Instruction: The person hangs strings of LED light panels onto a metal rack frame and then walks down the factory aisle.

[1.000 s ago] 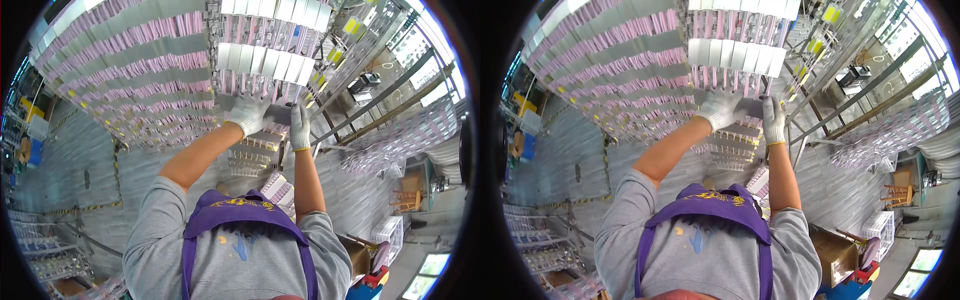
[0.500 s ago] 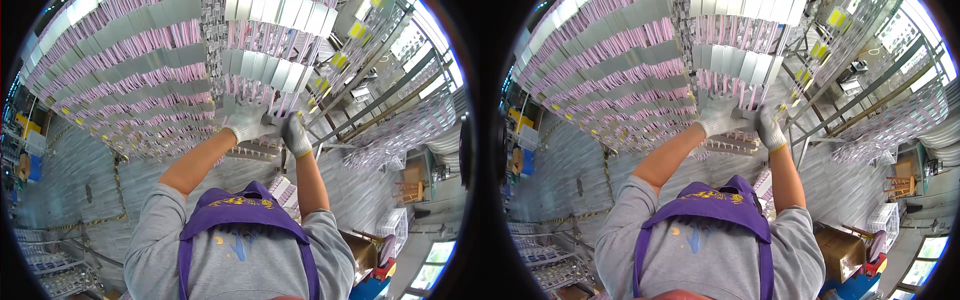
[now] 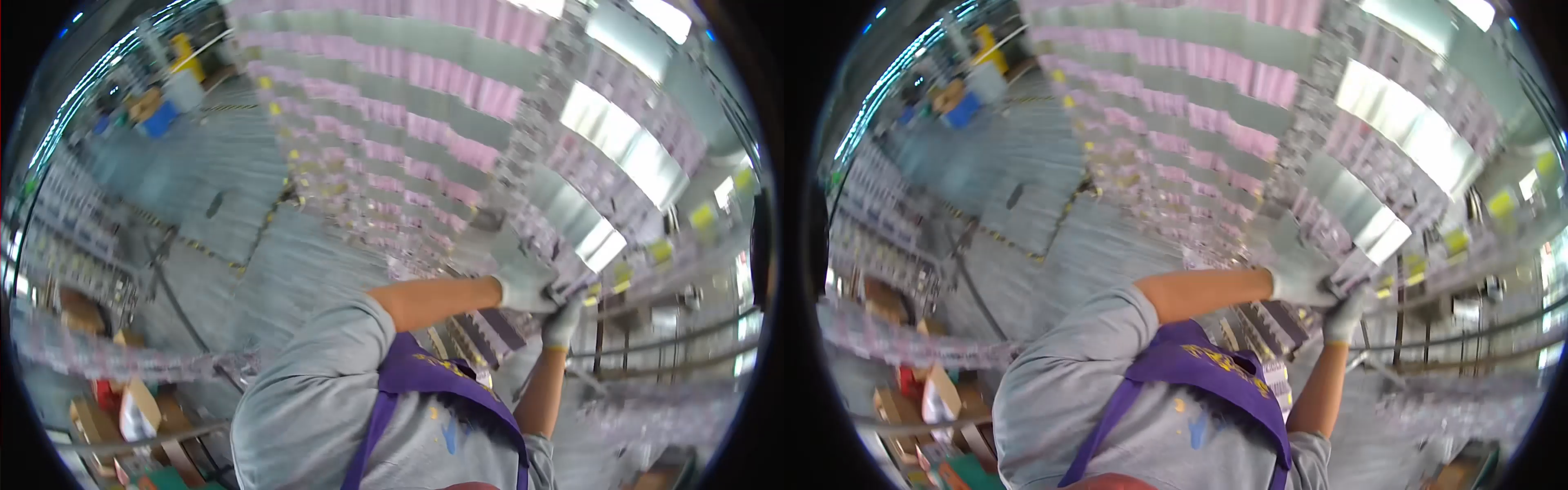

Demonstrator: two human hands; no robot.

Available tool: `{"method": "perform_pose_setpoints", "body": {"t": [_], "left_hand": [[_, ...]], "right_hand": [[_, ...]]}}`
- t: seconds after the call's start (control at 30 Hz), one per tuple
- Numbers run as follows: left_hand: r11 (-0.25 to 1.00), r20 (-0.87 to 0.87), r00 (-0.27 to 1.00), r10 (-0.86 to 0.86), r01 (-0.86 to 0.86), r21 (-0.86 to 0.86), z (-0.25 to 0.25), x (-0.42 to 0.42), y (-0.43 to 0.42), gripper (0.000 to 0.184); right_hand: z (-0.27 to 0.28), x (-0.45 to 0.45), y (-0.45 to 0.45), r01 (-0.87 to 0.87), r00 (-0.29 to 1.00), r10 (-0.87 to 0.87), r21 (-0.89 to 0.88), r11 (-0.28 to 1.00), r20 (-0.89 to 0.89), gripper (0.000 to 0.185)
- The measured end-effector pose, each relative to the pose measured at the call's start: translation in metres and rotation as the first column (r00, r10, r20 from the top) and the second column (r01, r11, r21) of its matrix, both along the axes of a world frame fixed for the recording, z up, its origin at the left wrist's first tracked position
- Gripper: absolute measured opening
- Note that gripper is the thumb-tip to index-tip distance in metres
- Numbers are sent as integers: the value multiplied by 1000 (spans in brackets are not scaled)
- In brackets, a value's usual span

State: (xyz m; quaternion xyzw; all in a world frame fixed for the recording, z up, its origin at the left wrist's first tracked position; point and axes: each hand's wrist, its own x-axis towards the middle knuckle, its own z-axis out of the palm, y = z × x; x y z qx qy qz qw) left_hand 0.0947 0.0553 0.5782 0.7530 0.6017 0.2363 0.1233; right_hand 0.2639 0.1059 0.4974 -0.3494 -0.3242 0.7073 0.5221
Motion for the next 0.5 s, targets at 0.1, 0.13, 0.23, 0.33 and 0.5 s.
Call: {"method": "perform_pose_setpoints", "body": {"t": [0.1,0.13,0.23,0.33,0.5], "left_hand": [[999,22,999,44,-45,23,0,3,-5,52],[982,5,987,161,-160,102,-9,5,-10,55],[946,-47,948,314,-317,-64,7,5,-13,55],[908,-135,904,405,-415,-57,-4,10,-4,47],[948,-200,927,316,-315,38,-26,35,-19,46]], "right_hand": [[-31,17,3,-61,955,-43,337,939,293,46],[13,2,-29,-165,927,4,399,902,374,44],[21,-25,-68,-114,873,-154,500,859,464,48],[7,-10,-66,-38,799,-337,601,798,498,50],[19,12,-39,82,767,-462,645,760,446,54]]}}
